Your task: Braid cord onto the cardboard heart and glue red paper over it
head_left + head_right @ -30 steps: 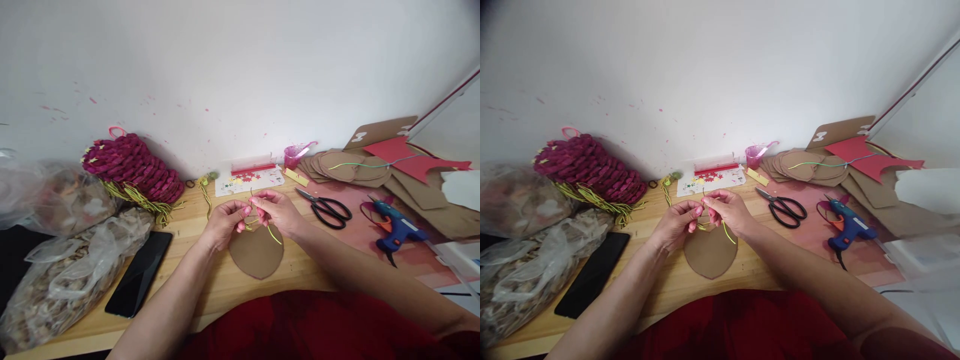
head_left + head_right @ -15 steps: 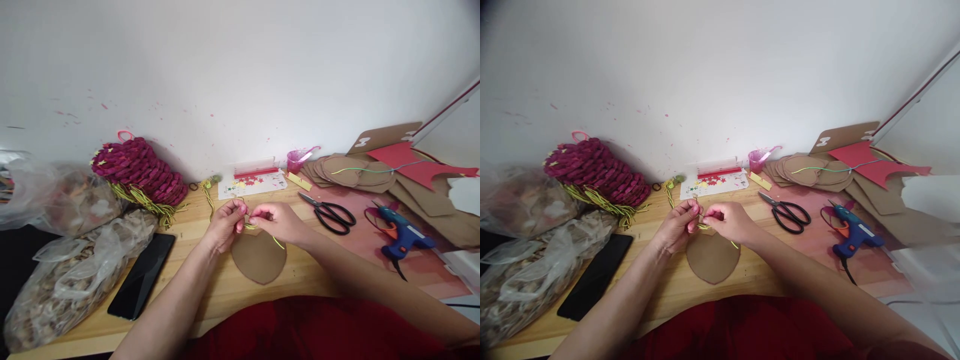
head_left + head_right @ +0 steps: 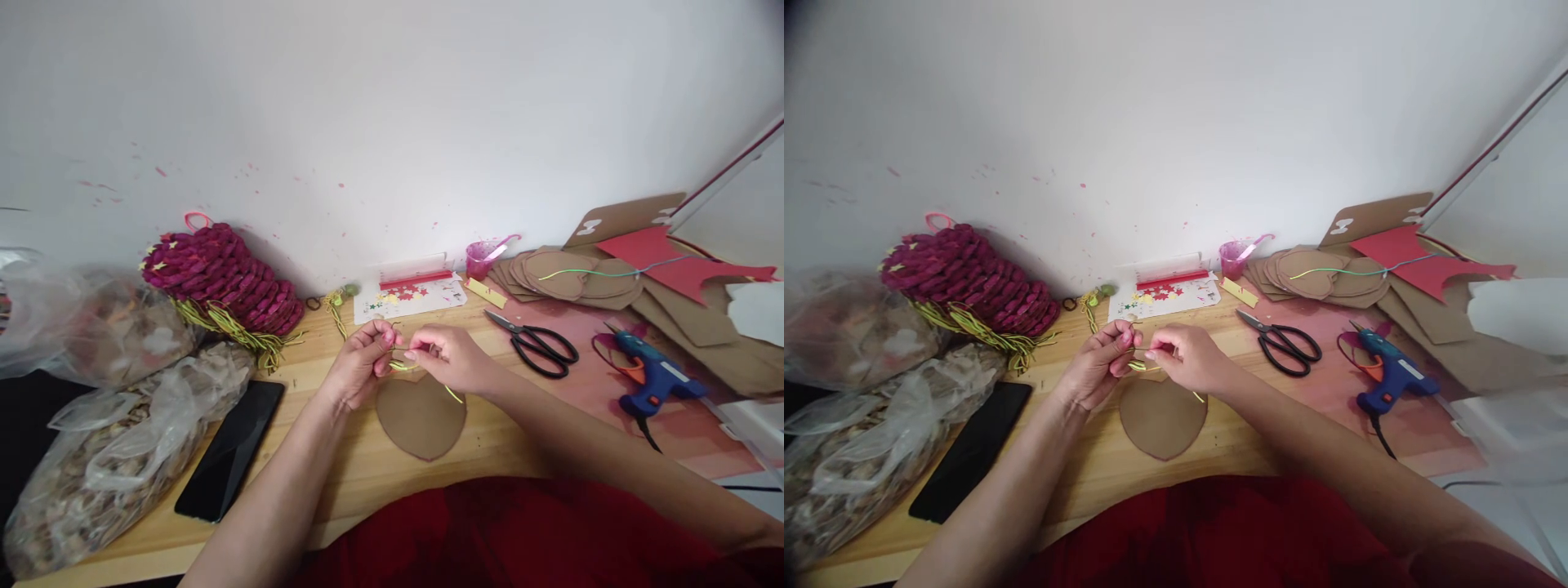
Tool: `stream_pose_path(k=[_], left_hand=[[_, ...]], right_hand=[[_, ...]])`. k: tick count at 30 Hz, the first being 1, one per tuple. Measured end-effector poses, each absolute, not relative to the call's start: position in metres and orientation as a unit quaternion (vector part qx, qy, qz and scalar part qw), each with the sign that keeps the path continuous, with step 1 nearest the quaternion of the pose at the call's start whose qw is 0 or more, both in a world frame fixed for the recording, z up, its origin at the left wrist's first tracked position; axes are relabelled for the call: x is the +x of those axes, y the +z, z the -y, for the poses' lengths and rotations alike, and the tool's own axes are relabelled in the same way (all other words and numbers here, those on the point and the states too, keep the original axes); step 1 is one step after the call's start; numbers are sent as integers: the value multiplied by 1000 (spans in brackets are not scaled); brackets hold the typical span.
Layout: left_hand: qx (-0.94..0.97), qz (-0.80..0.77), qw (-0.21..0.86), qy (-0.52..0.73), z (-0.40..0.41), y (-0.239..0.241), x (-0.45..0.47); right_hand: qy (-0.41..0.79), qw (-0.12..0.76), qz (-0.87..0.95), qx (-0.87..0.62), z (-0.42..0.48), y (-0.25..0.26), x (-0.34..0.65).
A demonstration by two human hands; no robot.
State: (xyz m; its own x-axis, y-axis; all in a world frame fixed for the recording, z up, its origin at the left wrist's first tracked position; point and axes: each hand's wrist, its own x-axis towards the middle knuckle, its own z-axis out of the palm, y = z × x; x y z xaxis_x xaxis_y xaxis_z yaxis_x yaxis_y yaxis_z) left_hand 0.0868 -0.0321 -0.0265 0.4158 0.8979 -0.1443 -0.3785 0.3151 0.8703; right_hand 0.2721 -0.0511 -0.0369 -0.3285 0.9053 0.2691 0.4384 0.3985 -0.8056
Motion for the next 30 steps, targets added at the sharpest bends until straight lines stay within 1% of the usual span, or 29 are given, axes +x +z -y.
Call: stream_pose_path(k=[2, 4, 8, 12, 16, 20, 23, 26, 28, 30], left_hand=[[413, -336, 734, 421, 31, -26, 84], [435, -359, 715, 413, 29, -28, 83], [452, -395, 686, 411, 28, -32, 84], [479, -404, 666, 405, 29, -33, 85], [503, -408, 668, 366, 32, -32, 86], [511, -418, 675, 331, 35, -29, 86], [511, -429, 669, 327, 37, -28, 88], [483, -427, 677, 356, 37, -27, 89], [452, -419, 685, 388, 35, -28, 89], [433, -415, 687, 409, 33, -28, 89]], right_hand=[[380, 386, 697, -470, 49, -36, 274], [404, 406, 663, -482, 48, -34, 275], [387, 444, 649, -482, 50, -30, 275], [370, 462, 653, -472, 52, -31, 272], [376, 475, 642, -469, 52, -36, 271], [402, 470, 624, -478, 53, -38, 269], [440, 469, 610, -463, 54, -36, 267], [517, 465, 573, -434, 54, -34, 266], [559, 447, 557, -423, 52, -34, 266], [563, 419, 564, -435, 51, -35, 267]])
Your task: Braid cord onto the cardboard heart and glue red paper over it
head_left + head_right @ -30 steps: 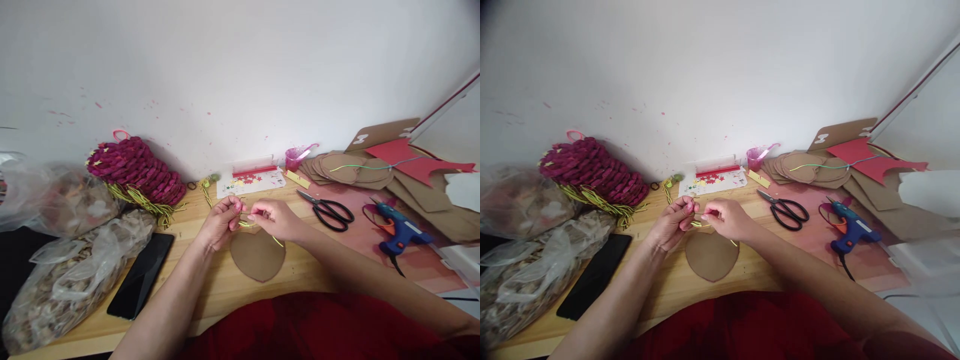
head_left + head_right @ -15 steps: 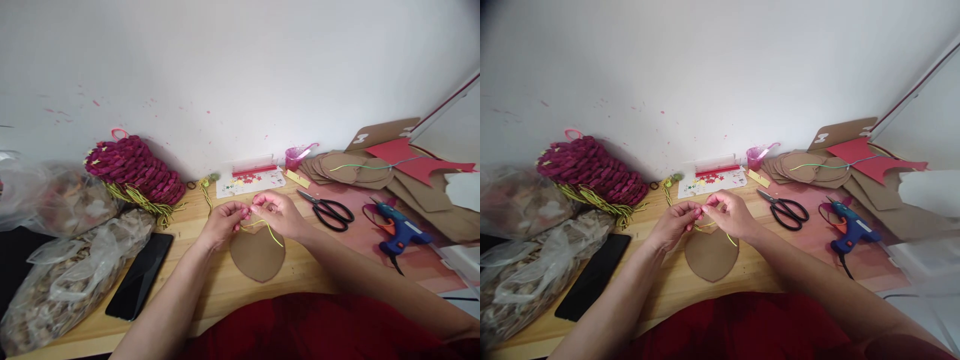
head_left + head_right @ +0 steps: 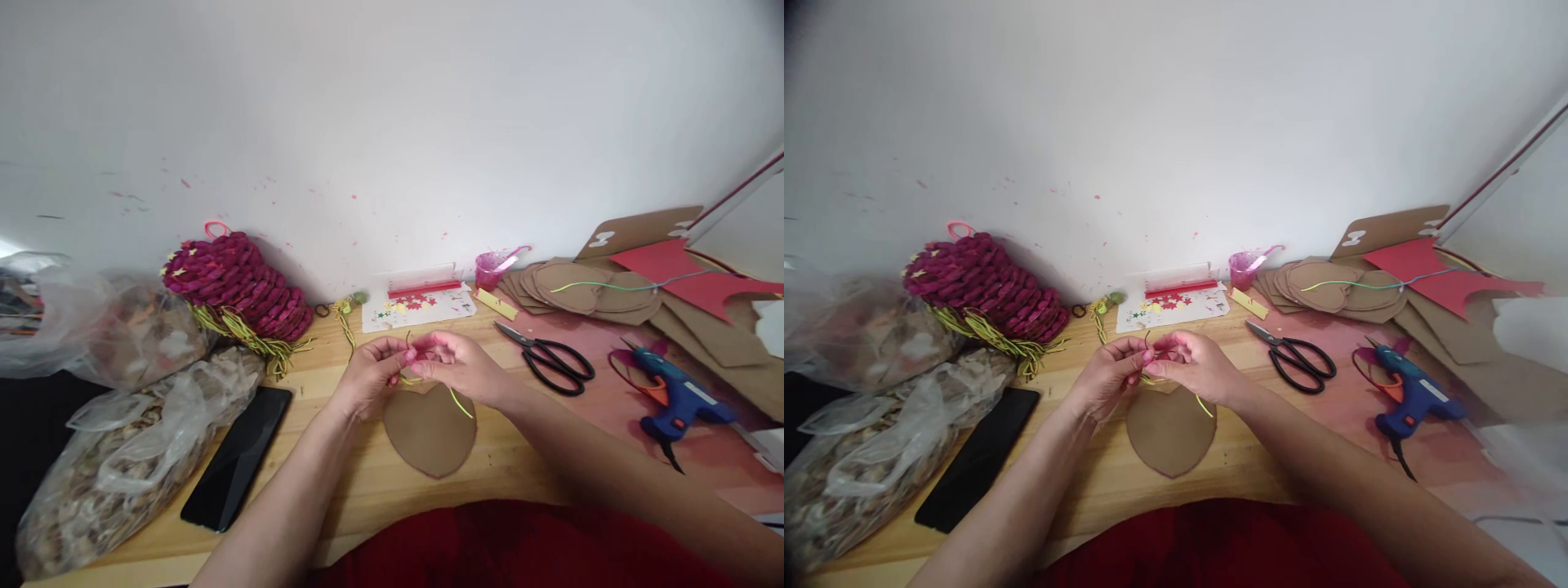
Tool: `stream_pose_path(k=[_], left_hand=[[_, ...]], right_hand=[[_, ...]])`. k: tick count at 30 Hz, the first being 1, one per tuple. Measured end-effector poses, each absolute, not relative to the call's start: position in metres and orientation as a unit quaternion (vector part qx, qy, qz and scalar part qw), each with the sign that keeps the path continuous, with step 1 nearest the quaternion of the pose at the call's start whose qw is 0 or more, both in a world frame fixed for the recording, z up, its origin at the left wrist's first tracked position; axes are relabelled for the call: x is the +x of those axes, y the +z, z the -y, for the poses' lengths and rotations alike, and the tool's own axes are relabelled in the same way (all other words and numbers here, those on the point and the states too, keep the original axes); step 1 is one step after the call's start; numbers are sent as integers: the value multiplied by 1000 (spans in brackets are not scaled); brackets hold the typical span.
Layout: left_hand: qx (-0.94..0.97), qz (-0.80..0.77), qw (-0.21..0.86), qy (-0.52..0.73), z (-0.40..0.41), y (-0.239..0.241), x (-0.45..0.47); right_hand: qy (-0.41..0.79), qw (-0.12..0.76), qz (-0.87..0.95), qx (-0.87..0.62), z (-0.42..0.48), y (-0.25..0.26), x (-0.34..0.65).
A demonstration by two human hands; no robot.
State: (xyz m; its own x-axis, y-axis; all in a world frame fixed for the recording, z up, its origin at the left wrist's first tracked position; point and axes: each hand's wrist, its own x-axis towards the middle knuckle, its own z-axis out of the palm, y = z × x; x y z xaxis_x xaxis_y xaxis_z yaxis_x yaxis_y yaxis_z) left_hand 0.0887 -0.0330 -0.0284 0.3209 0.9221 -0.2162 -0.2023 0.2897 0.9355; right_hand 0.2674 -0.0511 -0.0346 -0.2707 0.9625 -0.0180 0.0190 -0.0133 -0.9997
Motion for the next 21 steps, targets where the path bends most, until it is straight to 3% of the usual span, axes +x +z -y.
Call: stream_pose_path(k=[7, 16, 21], left_hand=[[422, -415, 685, 424, 29, -33, 87], [434, -394, 705, 399, 32, -31, 90], [426, -410, 692, 415, 31, -33, 90]], right_hand=[[468, 427, 578, -515, 52, -28, 271], [598, 430, 493, -463, 50, -32, 271], [563, 473, 507, -449, 51, -29, 270]])
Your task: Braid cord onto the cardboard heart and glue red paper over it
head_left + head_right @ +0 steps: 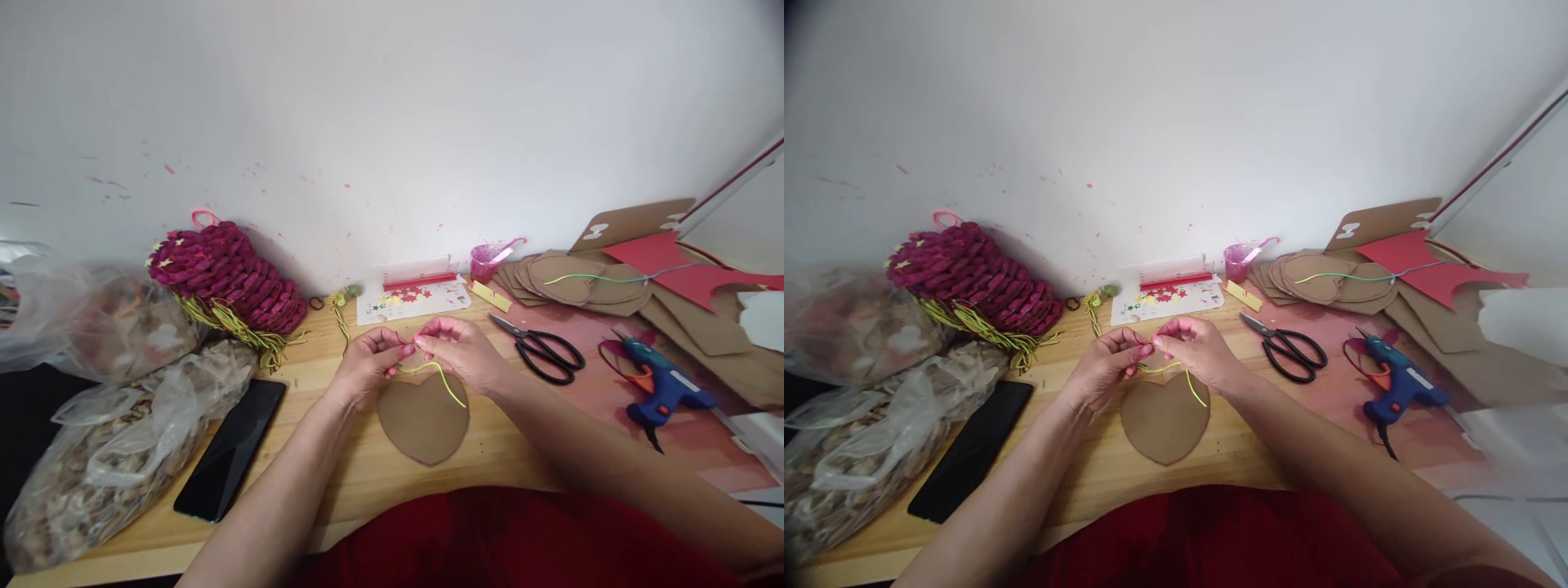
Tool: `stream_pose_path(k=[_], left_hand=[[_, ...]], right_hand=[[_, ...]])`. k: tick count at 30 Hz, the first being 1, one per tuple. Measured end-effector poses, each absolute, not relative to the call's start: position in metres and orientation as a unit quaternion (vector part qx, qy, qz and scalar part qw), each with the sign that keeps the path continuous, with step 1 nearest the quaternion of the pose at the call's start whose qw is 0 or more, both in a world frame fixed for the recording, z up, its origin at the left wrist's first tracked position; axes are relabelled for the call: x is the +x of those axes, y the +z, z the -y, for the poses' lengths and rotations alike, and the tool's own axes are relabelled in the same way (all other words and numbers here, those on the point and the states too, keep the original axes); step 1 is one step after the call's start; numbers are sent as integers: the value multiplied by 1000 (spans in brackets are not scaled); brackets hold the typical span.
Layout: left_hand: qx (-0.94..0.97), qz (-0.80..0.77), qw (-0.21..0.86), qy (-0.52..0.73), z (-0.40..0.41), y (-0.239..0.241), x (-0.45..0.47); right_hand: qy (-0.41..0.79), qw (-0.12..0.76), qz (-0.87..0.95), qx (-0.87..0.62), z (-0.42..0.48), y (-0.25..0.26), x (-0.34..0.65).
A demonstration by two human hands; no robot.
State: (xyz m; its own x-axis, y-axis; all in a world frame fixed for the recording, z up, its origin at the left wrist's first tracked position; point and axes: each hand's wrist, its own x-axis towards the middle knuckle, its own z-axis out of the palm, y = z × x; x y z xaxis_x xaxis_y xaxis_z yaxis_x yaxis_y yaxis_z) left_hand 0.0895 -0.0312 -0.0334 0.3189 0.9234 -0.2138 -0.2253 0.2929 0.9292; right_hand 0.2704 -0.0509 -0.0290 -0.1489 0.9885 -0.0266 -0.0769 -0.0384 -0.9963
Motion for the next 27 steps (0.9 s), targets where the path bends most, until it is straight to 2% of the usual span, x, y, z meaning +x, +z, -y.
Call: stream_pose_path(k=[7, 14, 18, 27], left_hand=[[398, -392, 699, 446, 28, -35, 88], [403, -372, 701, 456, 29, -34, 89], [418, -368, 695, 455, 31, -32, 90], [418, -368, 697, 452, 35, -29, 92]], right_hand=[[517, 445, 585, -437, 58, -25, 266], [566, 436, 491, -498, 53, -24, 269], [561, 421, 515, -492, 52, -30, 268], [546, 450, 511, -489, 55, -32, 261]])
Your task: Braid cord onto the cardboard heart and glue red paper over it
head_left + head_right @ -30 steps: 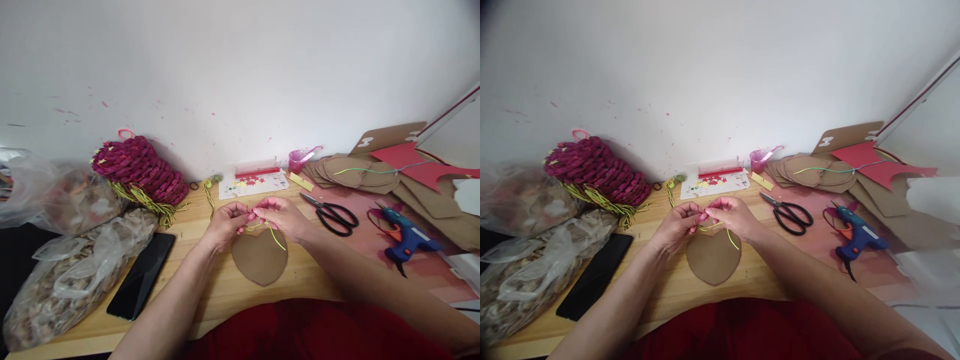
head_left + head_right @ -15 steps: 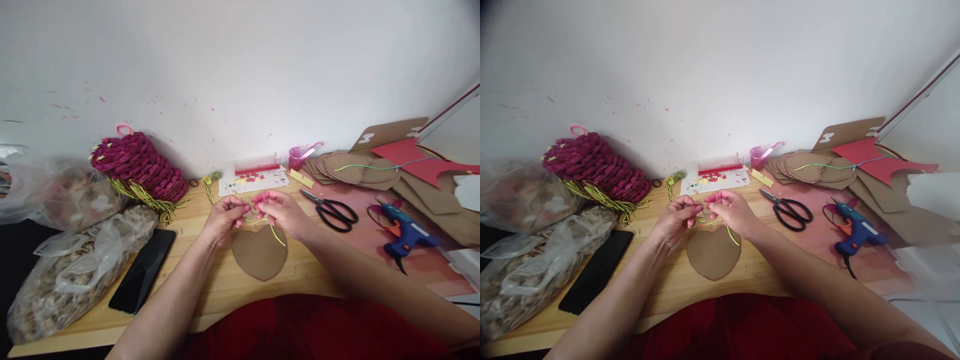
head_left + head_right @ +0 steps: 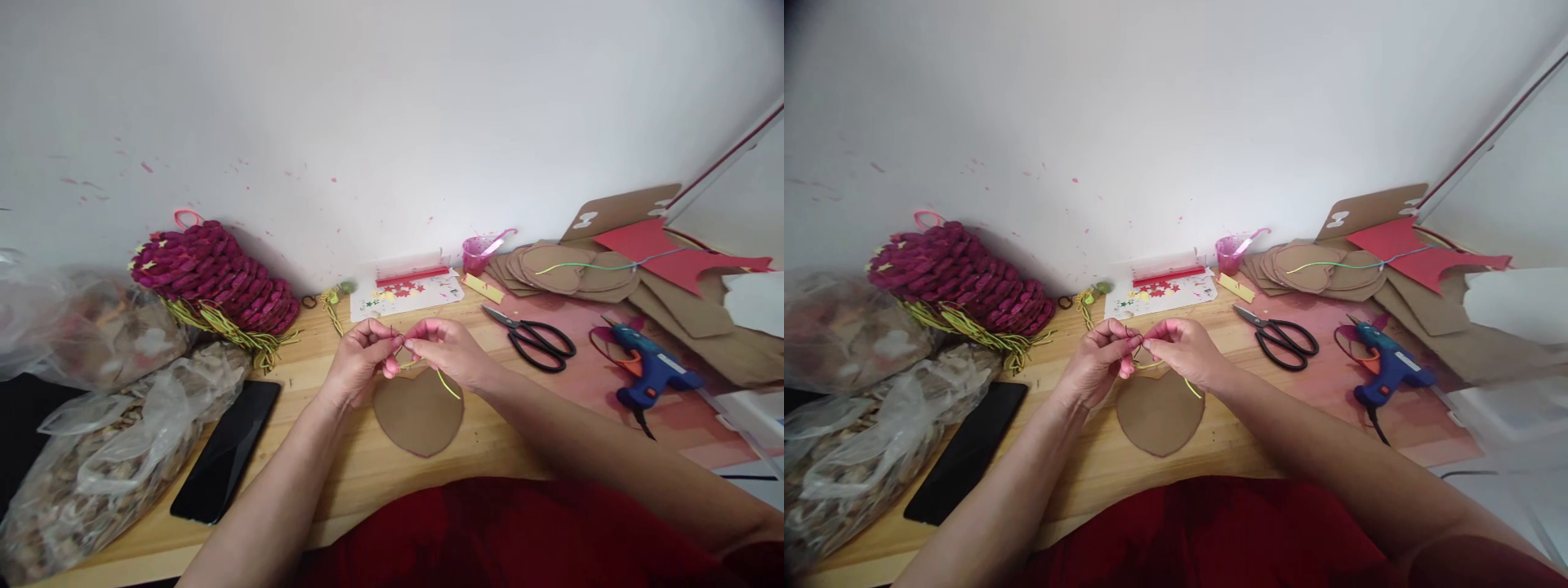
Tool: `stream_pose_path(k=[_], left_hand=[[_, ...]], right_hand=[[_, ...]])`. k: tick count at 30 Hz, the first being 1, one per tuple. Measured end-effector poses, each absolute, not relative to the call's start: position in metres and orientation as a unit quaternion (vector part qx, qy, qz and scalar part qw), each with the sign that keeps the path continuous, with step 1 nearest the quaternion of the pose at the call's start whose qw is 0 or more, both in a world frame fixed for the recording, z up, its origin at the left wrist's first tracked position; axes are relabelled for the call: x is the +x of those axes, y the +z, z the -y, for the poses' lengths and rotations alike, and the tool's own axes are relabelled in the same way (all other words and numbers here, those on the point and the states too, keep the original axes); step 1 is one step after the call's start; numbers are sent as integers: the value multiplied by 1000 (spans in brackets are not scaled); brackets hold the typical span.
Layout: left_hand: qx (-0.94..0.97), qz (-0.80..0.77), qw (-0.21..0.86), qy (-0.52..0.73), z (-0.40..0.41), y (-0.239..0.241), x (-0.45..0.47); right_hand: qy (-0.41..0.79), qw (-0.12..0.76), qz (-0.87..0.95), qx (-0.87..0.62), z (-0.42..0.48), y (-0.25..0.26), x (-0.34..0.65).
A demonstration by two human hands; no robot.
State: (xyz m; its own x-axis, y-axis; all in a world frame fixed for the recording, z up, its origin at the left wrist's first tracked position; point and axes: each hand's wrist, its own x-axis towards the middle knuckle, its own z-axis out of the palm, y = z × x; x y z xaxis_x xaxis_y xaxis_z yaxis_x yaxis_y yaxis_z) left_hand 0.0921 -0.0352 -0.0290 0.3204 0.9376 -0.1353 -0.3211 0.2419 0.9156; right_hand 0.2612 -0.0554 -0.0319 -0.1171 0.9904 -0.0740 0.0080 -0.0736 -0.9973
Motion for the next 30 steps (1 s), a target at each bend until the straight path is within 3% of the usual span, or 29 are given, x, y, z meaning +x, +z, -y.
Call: stream_pose_path(k=[14, 23, 30], left_hand=[[453, -397, 627, 494, 38, -34, 96], [454, -425, 611, 490, 36, -35, 96], [483, -439, 596, 468, 36, -36, 95]], right_hand=[[498, 463, 561, -472, 57, -35, 258], [602, 451, 463, -470, 55, -29, 261], [561, 441, 502, -488, 55, -31, 262]])
